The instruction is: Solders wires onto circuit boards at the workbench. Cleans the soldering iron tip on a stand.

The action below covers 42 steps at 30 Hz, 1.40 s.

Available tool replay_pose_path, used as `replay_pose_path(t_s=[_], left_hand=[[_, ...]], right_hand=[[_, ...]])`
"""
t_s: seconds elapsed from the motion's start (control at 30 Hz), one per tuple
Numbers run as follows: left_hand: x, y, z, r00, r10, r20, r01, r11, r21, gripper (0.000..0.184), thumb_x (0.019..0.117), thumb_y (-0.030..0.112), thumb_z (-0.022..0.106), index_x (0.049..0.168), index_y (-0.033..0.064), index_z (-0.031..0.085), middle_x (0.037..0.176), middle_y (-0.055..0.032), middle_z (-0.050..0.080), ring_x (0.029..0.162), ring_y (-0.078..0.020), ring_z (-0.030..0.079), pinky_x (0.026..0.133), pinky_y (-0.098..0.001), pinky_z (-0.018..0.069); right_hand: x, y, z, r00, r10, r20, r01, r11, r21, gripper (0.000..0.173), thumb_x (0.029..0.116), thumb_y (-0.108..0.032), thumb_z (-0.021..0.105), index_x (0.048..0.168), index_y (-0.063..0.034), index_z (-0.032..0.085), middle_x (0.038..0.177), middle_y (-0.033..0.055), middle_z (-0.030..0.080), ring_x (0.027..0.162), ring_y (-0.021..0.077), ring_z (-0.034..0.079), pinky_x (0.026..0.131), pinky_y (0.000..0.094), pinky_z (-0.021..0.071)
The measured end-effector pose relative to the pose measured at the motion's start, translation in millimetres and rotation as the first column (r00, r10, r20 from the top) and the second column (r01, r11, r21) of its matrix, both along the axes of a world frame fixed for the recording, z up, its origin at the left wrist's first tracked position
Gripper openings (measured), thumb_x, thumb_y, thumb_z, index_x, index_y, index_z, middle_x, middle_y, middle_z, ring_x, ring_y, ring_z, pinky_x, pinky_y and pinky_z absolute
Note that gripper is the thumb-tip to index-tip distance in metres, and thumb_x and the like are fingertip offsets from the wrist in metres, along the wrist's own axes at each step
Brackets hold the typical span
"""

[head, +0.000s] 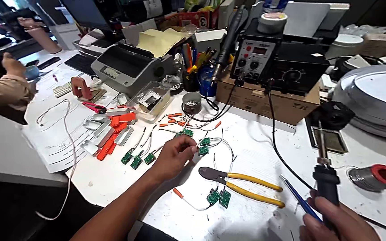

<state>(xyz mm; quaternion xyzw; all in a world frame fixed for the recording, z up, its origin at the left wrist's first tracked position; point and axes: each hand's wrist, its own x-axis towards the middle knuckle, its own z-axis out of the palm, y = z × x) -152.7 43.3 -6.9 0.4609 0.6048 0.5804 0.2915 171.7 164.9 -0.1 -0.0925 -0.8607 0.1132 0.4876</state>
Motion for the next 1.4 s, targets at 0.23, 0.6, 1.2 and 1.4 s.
replay_pose_path(t_s=[0.23,0.6,1.2,1.4], left_hand=[[41,-9,11,0.955,-0.199,0.218,0.195,0.980,0.043,0.008,0.1010,0.010,0.063,0.106,0.0046,0.065,0.095,-0.0035,0.075,0.083,-0.0096,0.071,0.077,-0.0264,0.0591],[83,-17,24,0.721,-0.509,0.470,0.498,0.853,0.158,0.010,0.0968,0.010,0.070,0.107,0.0097,0.068,0.096,-0.0050,0.077,0.088,-0.0111,0.074,0.081,-0.0265,0.0608],[91,-48,-12,0.866,-0.024,-0.500,0.184,0.945,0.272,0.011,0.1006,0.020,0.066,0.102,0.0090,0.070,0.096,-0.0040,0.074,0.097,-0.0140,0.070,0.090,-0.0342,0.0572],[89,-83,-42,0.539,-0.082,-0.838,0.341,0.931,0.128,0.008,0.1011,0.014,0.062,0.103,0.0111,0.069,0.108,-0.0066,0.072,0.105,-0.0222,0.066,0.097,-0.0405,0.0519]], right_hand=[[-25,-7,-12,0.995,-0.097,-0.022,0.097,0.995,0.025,0.020,0.1002,-0.015,0.059,0.120,-0.0160,0.064,0.134,0.0017,0.060,0.126,0.0179,0.056,0.107,0.0320,0.0472],[-44,-19,-16,0.996,-0.072,0.057,0.071,0.997,0.024,0.014,0.0985,-0.014,0.064,0.110,-0.0136,0.073,0.121,0.0128,0.070,0.110,0.0279,0.064,0.093,0.0376,0.0530],[-42,-27,-17,0.999,0.007,0.039,-0.008,1.000,0.026,0.011,0.1015,-0.020,0.063,0.104,-0.0105,0.069,0.117,0.0096,0.071,0.115,0.0264,0.064,0.094,0.0375,0.0541],[-31,-17,-4,0.996,-0.083,-0.034,0.082,0.996,-0.032,0.013,0.0964,-0.004,0.061,0.107,-0.0074,0.068,0.127,0.0094,0.063,0.124,0.0242,0.057,0.102,0.0364,0.0511]])
